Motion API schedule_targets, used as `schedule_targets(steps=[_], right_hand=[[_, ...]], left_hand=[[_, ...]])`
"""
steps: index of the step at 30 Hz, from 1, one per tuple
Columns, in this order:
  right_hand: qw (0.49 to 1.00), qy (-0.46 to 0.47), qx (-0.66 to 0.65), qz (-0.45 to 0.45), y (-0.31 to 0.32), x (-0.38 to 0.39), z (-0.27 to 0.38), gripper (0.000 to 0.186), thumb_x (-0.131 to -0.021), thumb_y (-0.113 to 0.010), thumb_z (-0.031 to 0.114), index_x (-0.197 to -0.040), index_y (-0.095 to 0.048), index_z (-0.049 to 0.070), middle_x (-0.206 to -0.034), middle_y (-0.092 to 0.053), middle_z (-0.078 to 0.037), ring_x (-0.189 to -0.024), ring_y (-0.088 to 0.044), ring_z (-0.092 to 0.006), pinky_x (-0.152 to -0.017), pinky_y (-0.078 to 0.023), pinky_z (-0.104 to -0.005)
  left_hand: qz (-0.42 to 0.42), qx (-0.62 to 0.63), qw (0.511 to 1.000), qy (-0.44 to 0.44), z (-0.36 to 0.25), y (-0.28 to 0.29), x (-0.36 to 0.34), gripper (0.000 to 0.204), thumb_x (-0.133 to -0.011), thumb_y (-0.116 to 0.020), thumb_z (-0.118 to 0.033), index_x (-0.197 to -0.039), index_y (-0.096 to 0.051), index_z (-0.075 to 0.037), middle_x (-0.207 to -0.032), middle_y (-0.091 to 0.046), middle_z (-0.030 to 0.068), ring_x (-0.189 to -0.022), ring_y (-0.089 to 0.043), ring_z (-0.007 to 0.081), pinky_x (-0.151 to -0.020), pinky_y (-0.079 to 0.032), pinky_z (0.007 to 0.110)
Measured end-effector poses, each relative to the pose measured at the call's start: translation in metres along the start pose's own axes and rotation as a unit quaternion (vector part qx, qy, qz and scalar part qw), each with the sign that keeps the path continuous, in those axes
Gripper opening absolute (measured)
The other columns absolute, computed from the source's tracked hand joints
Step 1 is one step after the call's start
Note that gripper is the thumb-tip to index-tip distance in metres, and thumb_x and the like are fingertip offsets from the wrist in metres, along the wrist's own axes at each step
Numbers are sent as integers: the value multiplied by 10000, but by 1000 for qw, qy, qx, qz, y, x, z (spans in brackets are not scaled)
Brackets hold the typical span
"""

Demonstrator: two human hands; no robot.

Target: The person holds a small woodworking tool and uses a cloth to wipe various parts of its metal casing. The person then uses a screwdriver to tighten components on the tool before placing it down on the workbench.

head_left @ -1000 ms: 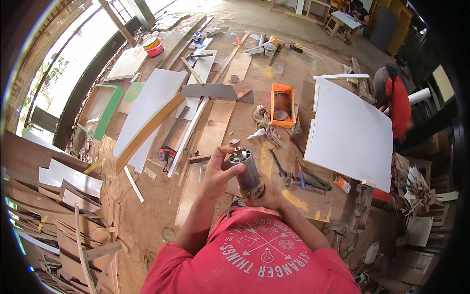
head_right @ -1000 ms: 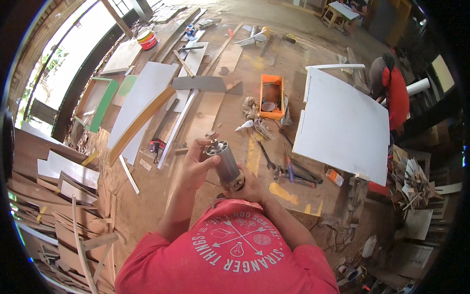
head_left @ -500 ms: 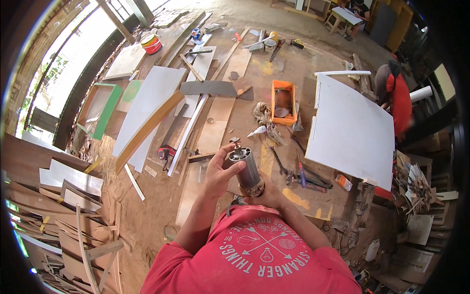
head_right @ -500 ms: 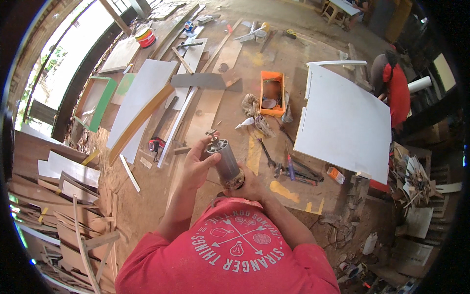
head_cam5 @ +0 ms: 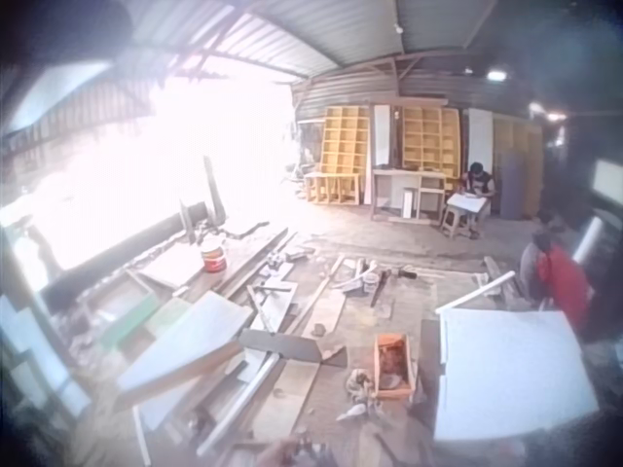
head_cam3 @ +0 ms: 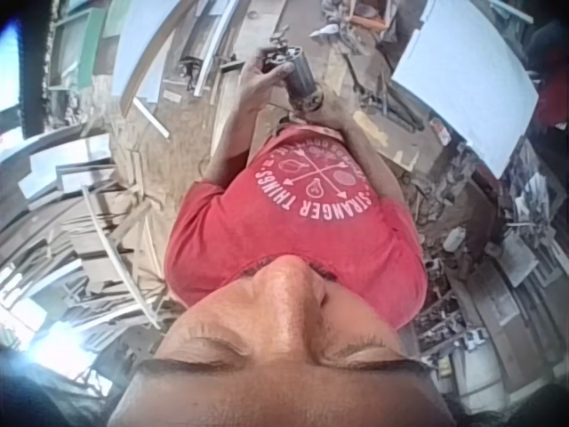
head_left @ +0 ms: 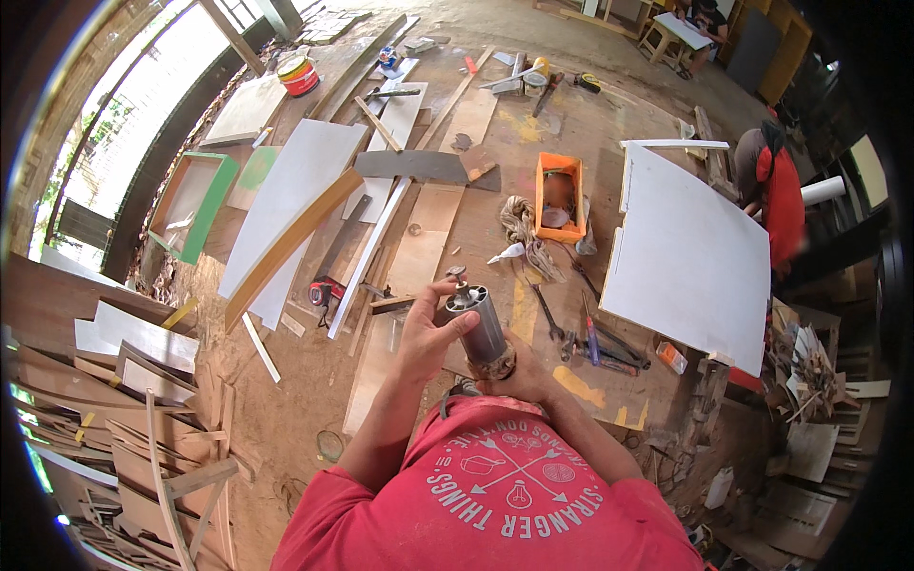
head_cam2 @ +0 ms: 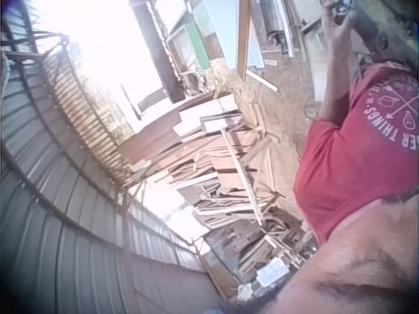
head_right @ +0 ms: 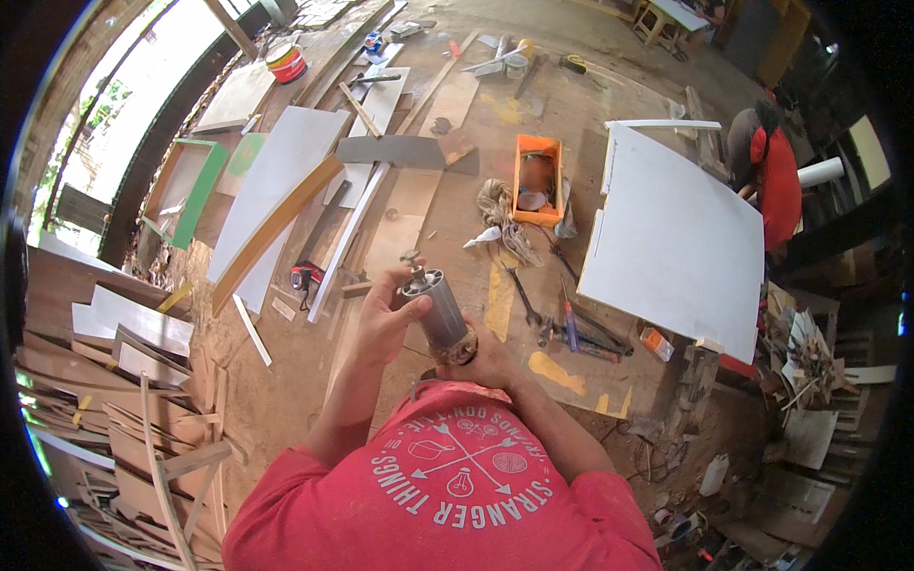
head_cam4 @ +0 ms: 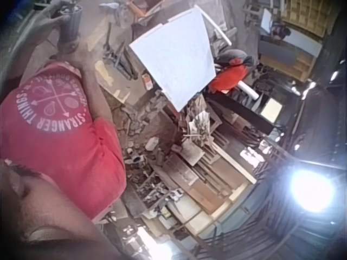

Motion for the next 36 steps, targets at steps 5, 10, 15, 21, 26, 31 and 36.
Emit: schedule_targets(steps=[5,10,15,21,26,31,36], right_hand=[[1000,1,-30,-2,-4,-4,0,882,-745,-989,204,-1466,-513,28,-1196,-733,-112,-1078,-714,-186,-947,-585,-365],[1000,-5,-18,-4,-5,-8,-1,905,-728,-995,198,-1474,-514,24,-1204,-733,-113,-1077,-715,-193,-950,-585,-368],[998,2,54,-33,-10,-13,2,851,-690,-982,113,-1407,-529,53,-1159,-723,-61,-1037,-713,-173,-938,-588,-366],[998,-24,55,-28,-5,-17,-25,934,-668,-1013,156,-1457,-530,29,-1233,-725,-92,-1096,-713,-188,-992,-574,-374],[995,-53,-56,-61,-11,-12,-37,955,-695,-994,142,-1510,-513,17,-1250,-729,-93,-1117,-708,-174,-1010,-571,-352],[995,-50,-54,-69,-15,-11,-42,914,-717,-982,143,-1493,-523,-10,-1242,-730,-95,-1111,-707,-171,-993,-577,-346],[994,-47,-63,-74,-26,-5,-39,927,-705,-987,153,-1487,-526,-33,-1233,-730,-104,-1106,-710,-178,-998,-571,-343]], left_hand=[[-55,-18,996,-72,3,8,0,702,-915,-910,-160,-1480,-516,-28,-1394,-639,121,-1232,-635,145,-1067,-507,316],[-21,-18,1000,-11,-2,13,-1,638,-933,-890,-168,-1458,-542,-61,-1456,-615,101,-1253,-638,173,-1061,-509,345],[-74,-17,990,-117,9,28,-3,633,-936,-887,-154,-1441,-524,-40,-1312,-655,85,-1140,-667,132,-976,-538,290],[-102,-88,990,-46,7,80,7,367,-957,-863,-179,-1205,-618,-64,-1297,-669,85,-1145,-653,143,-940,-529,317],[-285,-362,885,64,70,193,37,608,-882,-914,-297,-1312,-584,-20,-1210,-698,115,-1056,-698,156,-890,-559,295],[-288,-524,802,-24,114,207,29,882,-764,-980,-340,-1434,-526,12,-1289,-710,257,-1191,-710,370,-1026,-564,494],[-143,-438,886,51,122,214,-12,881,-768,-994,-176,-1462,-480,-3,-1320,-689,178,-1226,-684,312,-1021,-581,449]])
Point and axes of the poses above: each hand's wrist, its own x-axis away from the middle knuckle, its own y-axis out of the back of the hand, z = x × y, the point moved 4 cm from there along -x, towards the middle knuckle
